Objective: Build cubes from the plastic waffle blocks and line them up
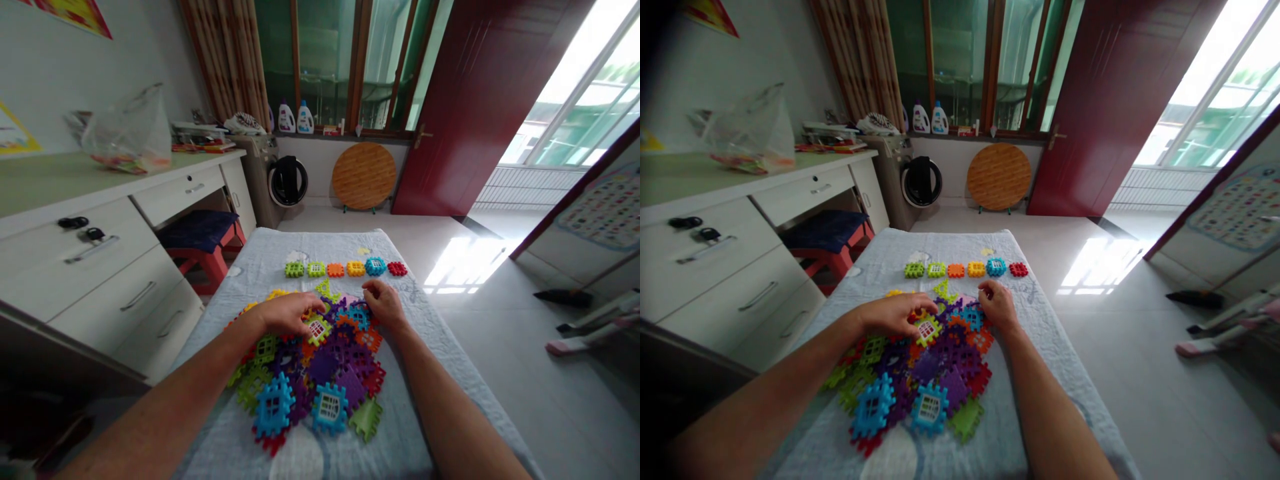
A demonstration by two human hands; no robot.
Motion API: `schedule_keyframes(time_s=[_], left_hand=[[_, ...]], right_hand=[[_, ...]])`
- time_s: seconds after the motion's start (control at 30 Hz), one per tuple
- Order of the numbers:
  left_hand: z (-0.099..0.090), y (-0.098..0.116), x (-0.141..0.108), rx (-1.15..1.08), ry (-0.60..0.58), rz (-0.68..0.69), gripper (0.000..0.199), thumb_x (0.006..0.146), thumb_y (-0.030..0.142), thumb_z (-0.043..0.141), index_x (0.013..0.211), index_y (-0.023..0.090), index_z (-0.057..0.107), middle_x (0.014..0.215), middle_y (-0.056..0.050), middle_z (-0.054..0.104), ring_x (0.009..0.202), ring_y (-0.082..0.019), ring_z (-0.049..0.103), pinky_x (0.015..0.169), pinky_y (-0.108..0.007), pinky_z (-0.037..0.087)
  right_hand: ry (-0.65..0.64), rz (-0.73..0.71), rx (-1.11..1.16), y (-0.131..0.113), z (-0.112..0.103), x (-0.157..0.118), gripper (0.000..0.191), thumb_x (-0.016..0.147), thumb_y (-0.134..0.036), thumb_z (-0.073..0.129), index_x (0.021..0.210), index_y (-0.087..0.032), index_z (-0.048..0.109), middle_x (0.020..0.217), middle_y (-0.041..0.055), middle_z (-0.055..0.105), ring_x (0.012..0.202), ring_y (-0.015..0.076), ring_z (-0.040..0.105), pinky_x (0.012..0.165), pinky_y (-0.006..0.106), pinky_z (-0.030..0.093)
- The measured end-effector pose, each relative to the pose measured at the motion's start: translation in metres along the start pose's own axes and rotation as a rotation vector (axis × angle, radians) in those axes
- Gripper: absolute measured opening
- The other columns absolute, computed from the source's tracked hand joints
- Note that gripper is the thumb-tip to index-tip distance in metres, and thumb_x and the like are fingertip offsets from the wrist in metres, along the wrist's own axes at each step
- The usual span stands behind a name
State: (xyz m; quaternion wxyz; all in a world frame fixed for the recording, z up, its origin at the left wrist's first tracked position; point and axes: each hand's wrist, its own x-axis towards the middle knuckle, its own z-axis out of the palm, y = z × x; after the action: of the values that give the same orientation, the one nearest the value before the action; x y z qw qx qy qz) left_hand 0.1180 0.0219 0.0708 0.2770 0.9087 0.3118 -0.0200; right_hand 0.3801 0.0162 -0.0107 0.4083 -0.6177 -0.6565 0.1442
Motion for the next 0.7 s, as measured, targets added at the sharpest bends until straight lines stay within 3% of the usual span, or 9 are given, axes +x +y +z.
schedule_keyframes(time_s=[0.17, 0.57, 0.7], left_hand=[[0.0, 0.001, -0.001, 0.029, -0.029, 0.103, 0.056, 0.063, 0.017, 0.068, 0.117, 0.025, 0.057, 0.123, -0.003, 0.055, 0.113, -0.02, 0.051, 0.098, -0.028, 0.037], [0.001, 0.011, 0.004, 0.171, -0.138, -0.016, 0.048, 0.057, 0.023, 0.072, 0.104, 0.024, 0.06, 0.099, -0.002, 0.055, 0.094, -0.021, 0.052, 0.081, -0.028, 0.043], [-0.001, 0.006, 0.008, 0.165, -0.085, -0.011, 0.049, 0.055, 0.026, 0.074, 0.101, 0.021, 0.058, 0.102, -0.003, 0.053, 0.097, -0.022, 0.05, 0.082, -0.029, 0.042]], right_hand=[[-0.002, 0.018, 0.007, 0.0, 0.0, 0.0, 0.025, 0.071, -0.024, 0.048, 0.085, -0.016, 0.067, 0.061, -0.0013, 0.059, 0.053, 0.0114, 0.05, 0.057, 0.023, 0.038], [-0.009, 0.021, 0.019, -0.004, 0.0, -0.001, 0.022, 0.071, -0.024, 0.048, 0.082, -0.017, 0.065, 0.059, -0.0025, 0.057, 0.051, 0.0106, 0.048, 0.055, 0.022, 0.038], [-0.009, 0.028, 0.031, -0.003, 0.0, -0.002, 0.022, 0.071, -0.024, 0.048, 0.082, -0.016, 0.066, 0.058, -0.0024, 0.056, 0.052, 0.0108, 0.048, 0.054, 0.022, 0.037]])
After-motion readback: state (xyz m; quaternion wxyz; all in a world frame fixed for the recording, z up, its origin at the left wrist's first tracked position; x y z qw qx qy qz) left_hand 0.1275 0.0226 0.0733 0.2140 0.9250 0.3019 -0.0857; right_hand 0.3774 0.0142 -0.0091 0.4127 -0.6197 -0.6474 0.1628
